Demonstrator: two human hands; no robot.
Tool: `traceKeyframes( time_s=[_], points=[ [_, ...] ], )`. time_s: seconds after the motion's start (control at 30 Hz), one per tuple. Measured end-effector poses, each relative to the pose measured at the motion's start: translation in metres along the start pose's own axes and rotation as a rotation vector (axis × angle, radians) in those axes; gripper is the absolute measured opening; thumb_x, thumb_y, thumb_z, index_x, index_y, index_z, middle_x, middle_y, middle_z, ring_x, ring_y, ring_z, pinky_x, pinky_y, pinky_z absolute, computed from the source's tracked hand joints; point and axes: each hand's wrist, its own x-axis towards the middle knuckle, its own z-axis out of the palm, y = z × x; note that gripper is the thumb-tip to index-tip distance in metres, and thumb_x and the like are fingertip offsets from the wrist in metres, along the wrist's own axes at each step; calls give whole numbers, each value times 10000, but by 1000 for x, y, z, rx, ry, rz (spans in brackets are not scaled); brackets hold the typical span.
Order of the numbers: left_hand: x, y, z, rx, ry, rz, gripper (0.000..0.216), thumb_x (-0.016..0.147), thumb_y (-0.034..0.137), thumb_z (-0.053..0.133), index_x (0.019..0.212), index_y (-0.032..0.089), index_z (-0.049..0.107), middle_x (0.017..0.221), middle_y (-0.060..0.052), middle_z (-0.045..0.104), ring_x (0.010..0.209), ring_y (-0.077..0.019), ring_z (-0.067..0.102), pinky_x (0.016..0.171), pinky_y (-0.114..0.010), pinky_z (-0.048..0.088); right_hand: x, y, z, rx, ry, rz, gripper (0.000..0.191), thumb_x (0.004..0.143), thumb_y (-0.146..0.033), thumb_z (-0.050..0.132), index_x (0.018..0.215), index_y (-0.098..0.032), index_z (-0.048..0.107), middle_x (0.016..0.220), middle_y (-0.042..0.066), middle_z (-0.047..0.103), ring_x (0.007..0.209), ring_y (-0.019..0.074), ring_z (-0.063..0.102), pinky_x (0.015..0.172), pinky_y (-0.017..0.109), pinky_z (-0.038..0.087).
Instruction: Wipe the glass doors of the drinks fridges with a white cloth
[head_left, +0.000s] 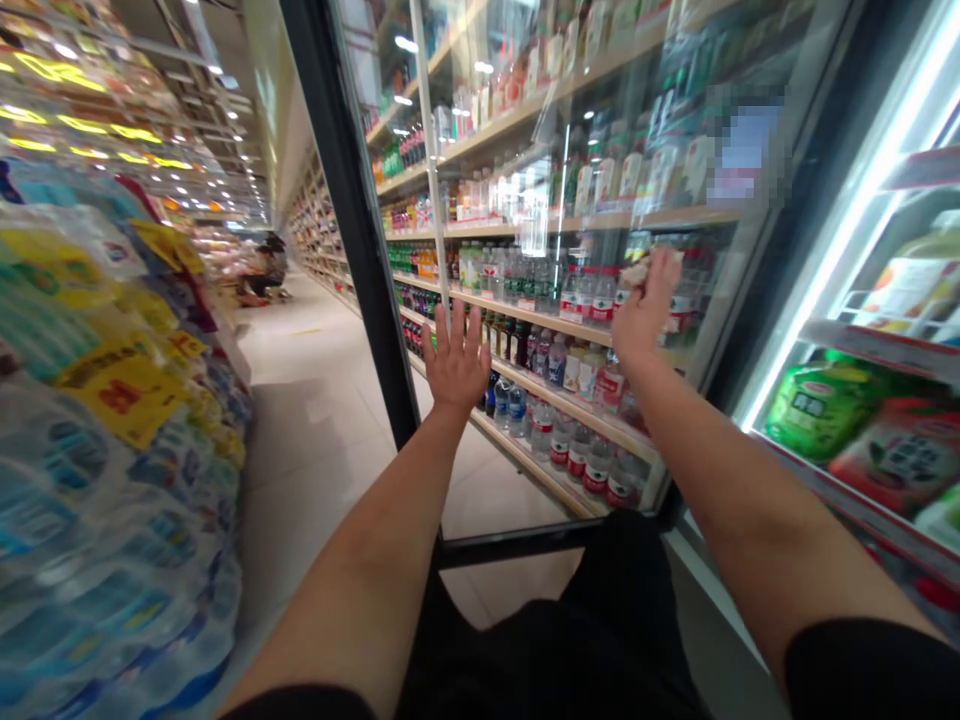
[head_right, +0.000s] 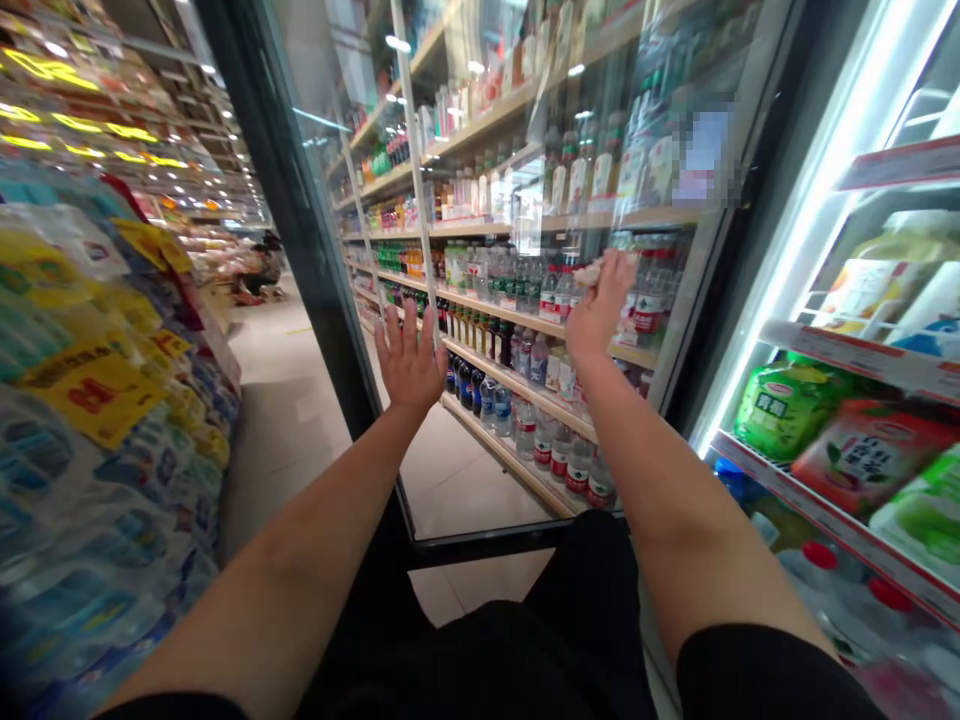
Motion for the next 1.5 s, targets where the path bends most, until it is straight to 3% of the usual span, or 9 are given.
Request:
traceKeyframes(
  time_s=[0.17,0.37,0.53,0.6,0.83,1.07,1.23,1.4,1.5],
  points=[
    [1,0,0,8,6,10,579,993,335,462,1554,222,373,1647,-85,246,1558,-259,26,1288,-520,8,-19,-51,11,4,-356,-562,602,961,-154,291,1528,-324,400,1569,-16,449,1549,193,238,1272,518,248],
    [0,0,-1,-15,-3,6,576,1001,346,444,1558,224,363,1647,-84,253,1560,-259,36,1287,-528,2,-23,-78,28,34,-161,-377,645,965,-122,242,1588,-287,263,1635,19,340,1573,213,150,1267,562,223],
    [0,0,-3,-14,0,26,567,1009,352,426,1554,205,370,1647,-96,250,1561,-260,34,1286,-533,11,-32,-87,34,75,-433,-678,637,944,-113,297,1536,-337,376,1585,-34,430,1554,162,220,1271,478,264],
    [0,0,-3,-2,1,32,568,1007,349,429,1554,204,370,1642,-95,267,1561,-261,30,1286,-537,14,-23,-78,30,90,-384,-607,639,932,-111,299,1523,-331,398,1584,-32,428,1552,168,227,1272,498,251],
    [-1,-2,0,4,10,25,578,995,336,465,1553,217,371,1644,-89,256,1559,-262,29,1290,-543,29,29,-13,-10,62,47,137,696,832,-32,300,1517,-113,397,1627,100,335,1561,168,183,1301,442,149],
    [1,1,-3,33,-4,1,561,993,334,469,1536,206,405,1632,-107,275,1556,-276,60,1288,-556,71,46,-14,-13,52,136,331,698,840,-8,259,1528,-73,364,1645,144,279,1564,224,146,1297,498,106],
    [-1,0,-5,22,-4,-2,540,1000,322,451,1526,204,421,1617,-115,307,1556,-275,83,1283,-568,94,34,-60,11,76,-39,-19,710,835,-20,326,1519,-184,422,1624,42,362,1570,212,154,1306,509,147],
    [-1,0,-5,26,16,5,538,1001,330,451,1523,204,424,1623,-112,286,1556,-270,89,1280,-566,116,-3,-106,27,135,-443,-531,695,879,-24,365,1510,-302,450,1592,-12,422,1554,217,228,1287,523,227],
    [0,0,-6,32,7,-1,535,995,320,458,1516,200,438,1626,-115,274,1555,-274,79,1278,-571,117,-11,-118,32,172,-634,-703,716,854,2,391,1481,-332,485,1579,-33,441,1536,199,281,1275,529,252]
  ],
)
